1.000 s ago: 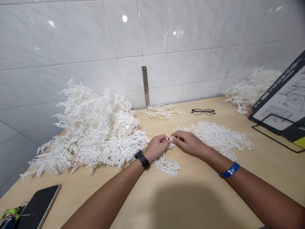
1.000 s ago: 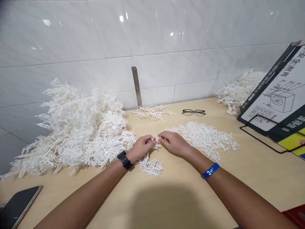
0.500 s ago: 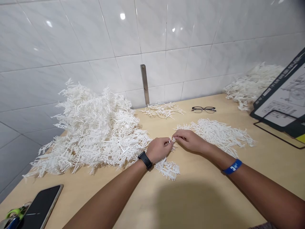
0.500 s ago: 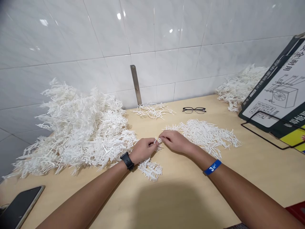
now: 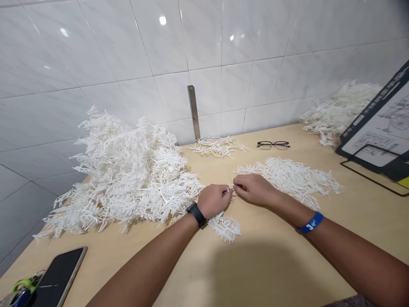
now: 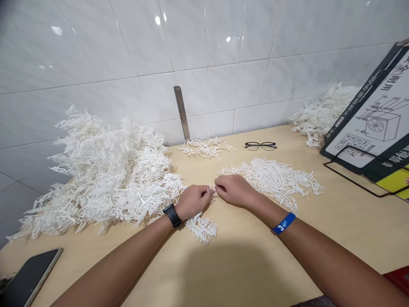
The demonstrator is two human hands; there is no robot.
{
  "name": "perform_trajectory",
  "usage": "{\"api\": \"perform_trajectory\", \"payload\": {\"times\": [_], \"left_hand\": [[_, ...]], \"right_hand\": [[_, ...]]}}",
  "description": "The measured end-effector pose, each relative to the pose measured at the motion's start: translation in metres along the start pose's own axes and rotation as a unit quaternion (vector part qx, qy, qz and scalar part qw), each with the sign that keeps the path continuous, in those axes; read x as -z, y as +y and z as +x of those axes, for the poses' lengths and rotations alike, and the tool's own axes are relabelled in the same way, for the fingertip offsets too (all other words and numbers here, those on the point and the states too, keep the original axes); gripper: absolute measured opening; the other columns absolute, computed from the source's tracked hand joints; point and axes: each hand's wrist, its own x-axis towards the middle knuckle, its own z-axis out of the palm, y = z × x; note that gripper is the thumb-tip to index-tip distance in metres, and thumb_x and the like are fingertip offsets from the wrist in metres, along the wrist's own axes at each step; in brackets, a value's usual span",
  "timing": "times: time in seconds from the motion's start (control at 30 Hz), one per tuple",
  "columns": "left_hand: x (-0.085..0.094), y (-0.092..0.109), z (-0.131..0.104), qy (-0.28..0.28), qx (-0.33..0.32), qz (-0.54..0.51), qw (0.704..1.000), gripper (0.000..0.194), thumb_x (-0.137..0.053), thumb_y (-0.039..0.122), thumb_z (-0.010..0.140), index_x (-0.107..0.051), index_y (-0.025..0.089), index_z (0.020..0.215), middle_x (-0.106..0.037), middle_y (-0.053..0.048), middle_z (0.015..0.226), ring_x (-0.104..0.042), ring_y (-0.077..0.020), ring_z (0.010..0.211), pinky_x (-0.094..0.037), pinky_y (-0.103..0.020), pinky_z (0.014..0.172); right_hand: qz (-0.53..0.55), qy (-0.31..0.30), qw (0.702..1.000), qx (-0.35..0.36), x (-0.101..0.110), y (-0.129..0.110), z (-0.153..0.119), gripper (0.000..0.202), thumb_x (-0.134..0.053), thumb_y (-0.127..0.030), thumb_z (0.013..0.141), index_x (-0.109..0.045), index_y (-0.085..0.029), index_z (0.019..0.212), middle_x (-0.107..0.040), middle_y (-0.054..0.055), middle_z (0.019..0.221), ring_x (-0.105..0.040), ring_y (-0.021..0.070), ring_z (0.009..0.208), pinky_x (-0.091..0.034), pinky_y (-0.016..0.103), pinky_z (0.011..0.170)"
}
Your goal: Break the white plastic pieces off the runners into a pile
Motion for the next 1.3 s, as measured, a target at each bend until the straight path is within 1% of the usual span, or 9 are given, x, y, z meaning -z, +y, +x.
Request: {"api": "perform_trajectory", "payload": {"times": [0.27, 0.53, 0.7, 0.87, 0.93, 1.0, 1.07, 1.17, 1.3], "left_hand": [[0.001, -0.001, 0.001, -0.003, 0.005, 0.009, 1.000, 0.043, -0.038, 0.041, 0.094, -0.061, 0.020, 0.066, -0.061, -0.003, 0.061, -0.044, -0.0147, 0.055, -0.017, -0.029, 0.054], [0.003, -0.002, 0.001, 0.010, -0.006, -0.027, 1.000, 0.042, -0.039, 0.040, 0.094, -0.055, 0.019, 0.062, -0.053, 0.000, 0.056, -0.040, -0.0136, 0.053, -0.018, -0.029, 0.055], [0.006, -0.002, -0.006, -0.017, 0.001, -0.063, 0.998, 0.044, -0.039, 0.043, 0.093, -0.051, 0.018, 0.059, -0.046, 0.001, 0.053, -0.034, -0.0124, 0.052, -0.018, -0.028, 0.054], [0.004, -0.006, 0.000, 0.001, 0.012, -0.115, 0.993, 0.044, -0.038, 0.046, 0.094, -0.047, 0.018, 0.062, -0.044, 0.003, 0.056, -0.037, -0.0117, 0.056, -0.022, -0.026, 0.055], [0.004, -0.007, 0.002, 0.006, 0.010, -0.120, 0.993, 0.044, -0.038, 0.047, 0.094, -0.045, 0.018, 0.063, -0.043, 0.003, 0.056, -0.037, -0.0115, 0.057, -0.022, -0.026, 0.056], [0.004, -0.007, 0.002, 0.001, 0.006, -0.121, 0.993, 0.044, -0.038, 0.047, 0.094, -0.044, 0.018, 0.063, -0.043, 0.003, 0.057, -0.037, -0.0113, 0.057, -0.022, -0.026, 0.056], [0.005, -0.007, 0.001, -0.003, 0.003, -0.123, 0.992, 0.043, -0.039, 0.046, 0.094, -0.044, 0.018, 0.063, -0.043, 0.003, 0.057, -0.037, -0.0112, 0.057, -0.022, -0.026, 0.056], [0.005, -0.006, 0.000, -0.005, -0.006, -0.126, 0.992, 0.042, -0.039, 0.046, 0.095, -0.045, 0.017, 0.064, -0.044, 0.004, 0.057, -0.038, -0.0111, 0.057, -0.023, -0.026, 0.056], [0.005, -0.006, 0.000, -0.004, -0.007, -0.119, 0.993, 0.042, -0.038, 0.046, 0.095, -0.047, 0.017, 0.065, -0.046, 0.003, 0.059, -0.038, -0.0113, 0.058, -0.023, -0.026, 0.055]], "right_hand": [[0.003, -0.012, 0.999, -0.045, 0.000, -0.001, 0.003, 0.030, -0.044, -0.027, 0.090, -0.047, -0.019, 0.061, -0.058, 0.001, 0.062, -0.047, 0.0139, 0.059, -0.022, 0.027, 0.057], [-0.074, 0.019, 0.997, -0.024, 0.004, 0.008, 0.002, 0.028, -0.043, -0.026, 0.092, -0.054, -0.020, 0.067, -0.063, 0.004, 0.069, -0.051, 0.0164, 0.062, -0.022, 0.029, 0.059], [-0.134, 0.079, 0.975, -0.161, 0.018, 0.031, 0.004, 0.026, -0.043, -0.025, 0.091, -0.059, -0.020, 0.072, -0.067, 0.007, 0.073, -0.052, 0.0182, 0.061, -0.022, 0.030, 0.056], [-0.109, -0.003, 0.973, -0.204, 0.014, 0.032, 0.008, 0.036, -0.049, -0.042, 0.091, -0.062, -0.020, 0.066, -0.066, 0.008, 0.068, -0.055, 0.0191, 0.062, -0.022, 0.030, 0.054], [-0.084, 0.004, 0.974, -0.211, 0.011, 0.030, 0.007, 0.041, -0.048, -0.046, 0.092, -0.062, -0.020, 0.063, -0.066, 0.008, 0.066, -0.056, 0.0195, 0.062, -0.025, 0.029, 0.054], [-0.027, 0.037, 0.983, -0.179, 0.009, 0.028, 0.006, 0.041, -0.044, -0.045, 0.094, -0.064, -0.020, 0.070, -0.067, 0.008, 0.069, -0.058, 0.0198, 0.066, -0.031, 0.029, 0.057], [0.063, 0.060, 0.991, -0.106, 0.007, 0.025, 0.004, 0.033, -0.043, -0.041, 0.096, -0.068, -0.020, 0.089, -0.070, 0.007, 0.084, -0.061, 0.0197, 0.075, -0.039, 0.028, 0.063], [0.154, 0.048, 0.987, 0.006, 0.001, 0.022, 0.003, 0.029, -0.046, -0.033, 0.096, -0.064, -0.020, 0.114, -0.069, 0.009, 0.107, -0.062, 0.0200, 0.092, -0.045, 0.030, 0.078], [0.173, 0.017, 0.982, 0.069, -0.007, 0.019, 0.004, 0.024, -0.046, -0.028, 0.096, -0.069, -0.019, 0.095, -0.069, 0.008, 0.093, -0.062, 0.0194, 0.086, -0.046, 0.031, 0.079]]}}
